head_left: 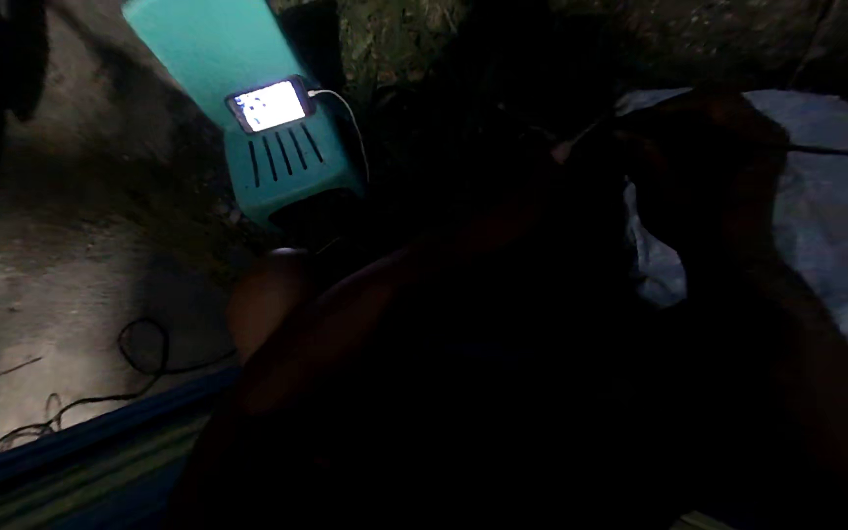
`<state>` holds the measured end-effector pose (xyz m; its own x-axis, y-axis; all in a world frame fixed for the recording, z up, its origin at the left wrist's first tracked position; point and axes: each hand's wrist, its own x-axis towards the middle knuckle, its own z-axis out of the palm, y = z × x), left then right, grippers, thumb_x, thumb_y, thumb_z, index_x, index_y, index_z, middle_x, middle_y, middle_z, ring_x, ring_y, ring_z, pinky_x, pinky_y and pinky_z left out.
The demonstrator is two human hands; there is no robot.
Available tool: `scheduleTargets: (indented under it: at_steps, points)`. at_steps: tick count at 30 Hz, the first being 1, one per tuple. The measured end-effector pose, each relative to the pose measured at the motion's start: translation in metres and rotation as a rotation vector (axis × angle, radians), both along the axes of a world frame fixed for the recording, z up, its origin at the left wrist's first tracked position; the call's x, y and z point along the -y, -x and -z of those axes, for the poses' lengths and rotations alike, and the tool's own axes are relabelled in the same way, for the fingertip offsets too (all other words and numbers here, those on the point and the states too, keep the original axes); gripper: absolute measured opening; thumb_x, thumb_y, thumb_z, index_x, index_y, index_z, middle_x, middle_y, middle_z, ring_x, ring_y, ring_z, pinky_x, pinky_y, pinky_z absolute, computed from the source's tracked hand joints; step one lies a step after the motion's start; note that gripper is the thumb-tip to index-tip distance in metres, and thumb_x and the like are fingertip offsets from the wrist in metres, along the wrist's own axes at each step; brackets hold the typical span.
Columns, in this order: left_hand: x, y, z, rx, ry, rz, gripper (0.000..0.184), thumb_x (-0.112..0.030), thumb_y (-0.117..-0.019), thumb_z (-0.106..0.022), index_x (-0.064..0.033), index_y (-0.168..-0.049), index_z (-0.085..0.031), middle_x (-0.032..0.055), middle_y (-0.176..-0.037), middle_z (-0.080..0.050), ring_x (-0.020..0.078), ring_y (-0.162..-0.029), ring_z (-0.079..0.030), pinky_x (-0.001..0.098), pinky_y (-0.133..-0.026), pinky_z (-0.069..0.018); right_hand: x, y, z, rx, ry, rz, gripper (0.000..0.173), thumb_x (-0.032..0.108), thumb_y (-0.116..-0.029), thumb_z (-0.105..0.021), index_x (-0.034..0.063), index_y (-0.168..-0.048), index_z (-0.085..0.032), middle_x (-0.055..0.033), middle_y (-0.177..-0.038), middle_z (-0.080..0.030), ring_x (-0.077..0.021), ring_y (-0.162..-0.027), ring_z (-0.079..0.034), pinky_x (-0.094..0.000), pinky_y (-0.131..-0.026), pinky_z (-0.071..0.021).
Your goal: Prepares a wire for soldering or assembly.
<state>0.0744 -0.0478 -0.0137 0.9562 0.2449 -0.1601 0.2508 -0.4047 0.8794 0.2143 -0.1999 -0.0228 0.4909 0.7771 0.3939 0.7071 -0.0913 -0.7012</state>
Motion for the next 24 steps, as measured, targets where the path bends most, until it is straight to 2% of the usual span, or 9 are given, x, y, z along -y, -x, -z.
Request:
scheduleTargets:
  at_steps: [3,4,8,10,13,15,18,22,24]
  points:
    - [0.001,0.001,0.004,0.054,-0.030,-0.013,0.042,-0.026,-0.1131,-0.034,0.0054,-0.121,-0.062,0.0206,-0.100,-0.067,0.0290,-0.090,-0.066,0.0480,-0.083,-0.0546,-0.001,0.001,-0.003,0.022,-0.009,-0.021,0.021,0.012,-0.0994,-0.062,-0.0080,-0.103,-0.067,-0.0095,-0.101,-0.070,0.0029,-0.091,-0.064,-0.0146,-0.085,-0.0533]
    - [0.000,0.001,0.003,0.043,-0.033,-0.008,0.044,-0.027,-0.1132,-0.034,0.0044,-0.123,-0.062,0.0200,-0.100,-0.067,0.0285,-0.089,-0.066,0.0479,-0.082,-0.0550,-0.001,0.002,-0.004,0.049,-0.005,-0.024,0.021,0.011,-0.0991,-0.062,-0.0082,-0.103,-0.069,-0.0132,-0.103,-0.071,-0.0014,-0.093,-0.065,-0.0172,-0.087,-0.0533]
    - [-0.009,0.001,0.008,-0.043,-0.027,-0.003,0.046,-0.029,-0.1138,-0.031,0.0045,-0.124,-0.061,0.0210,-0.103,-0.067,0.0309,-0.093,-0.066,0.0507,-0.085,-0.0539,0.002,0.005,-0.007,0.153,0.037,-0.018,0.023,0.013,-0.1011,-0.060,-0.0057,-0.106,-0.072,-0.0192,-0.106,-0.072,-0.0146,-0.100,-0.069,-0.0261,-0.092,-0.0545]
    - [-0.008,0.001,0.010,-0.017,-0.011,0.005,0.043,-0.029,-0.1133,-0.034,0.0018,-0.124,-0.063,0.0171,-0.105,-0.067,0.0260,-0.095,-0.065,0.0468,-0.088,-0.0540,0.003,0.007,-0.010,0.177,0.071,-0.011,0.024,0.013,-0.1021,-0.059,-0.0052,-0.109,-0.072,-0.0203,-0.108,-0.071,-0.0159,-0.102,-0.069,-0.0271,-0.094,-0.0535]
    - [-0.013,0.006,0.009,0.000,-0.052,0.009,0.045,-0.028,-0.1133,-0.034,0.0014,-0.134,-0.060,0.0220,-0.118,-0.067,0.0325,-0.109,-0.066,0.0519,-0.096,-0.0514,0.006,0.008,-0.013,0.162,0.078,-0.008,0.025,0.013,-0.1016,-0.059,-0.0092,-0.108,-0.069,-0.0211,-0.108,-0.071,-0.0149,-0.102,-0.068,-0.0283,-0.094,-0.0534]
    - [-0.026,0.004,0.016,-0.063,-0.054,-0.026,0.045,-0.026,-0.1138,-0.032,0.0041,-0.134,-0.058,0.0249,-0.118,-0.066,0.0351,-0.109,-0.065,0.0531,-0.097,-0.0505,0.011,-0.002,-0.009,0.099,0.005,-0.075,0.024,0.014,-0.1023,-0.058,-0.0087,-0.106,-0.066,-0.0158,-0.109,-0.070,-0.0135,-0.104,-0.068,-0.0311,-0.096,-0.0563]
    - [-0.026,0.004,0.024,0.002,0.010,-0.075,0.041,-0.025,-0.1130,-0.036,0.0035,-0.124,-0.063,0.0186,-0.107,-0.067,0.0253,-0.097,-0.065,0.0428,-0.090,-0.0530,0.008,-0.005,-0.008,0.008,-0.055,-0.122,0.019,0.014,-0.1011,-0.058,-0.0043,-0.103,-0.064,-0.0094,-0.108,-0.070,-0.0129,-0.101,-0.069,-0.0334,-0.093,-0.0584]
    - [-0.039,0.003,0.039,-0.176,0.121,-0.149,0.051,-0.031,-0.1142,-0.028,0.0057,-0.140,-0.053,0.0272,-0.132,-0.060,0.0347,-0.123,-0.059,0.0518,-0.106,-0.0455,0.017,-0.015,-0.010,-0.151,-0.155,-0.133,0.007,0.008,-0.0984,-0.064,0.0057,-0.105,-0.067,0.0008,-0.106,-0.074,-0.0128,-0.098,-0.072,-0.0339,-0.091,-0.0615]
    - [-0.048,0.002,0.051,-0.247,0.198,-0.231,0.056,-0.037,-0.1139,-0.026,0.0038,-0.143,-0.050,0.0275,-0.138,-0.057,0.0366,-0.127,-0.057,0.0557,-0.108,-0.0432,0.034,-0.046,-0.003,-0.156,-0.197,-0.215,0.017,0.003,-0.0969,-0.066,-0.0006,-0.113,-0.067,-0.0081,-0.112,-0.074,-0.0245,-0.099,-0.074,-0.0440,-0.090,-0.0640]
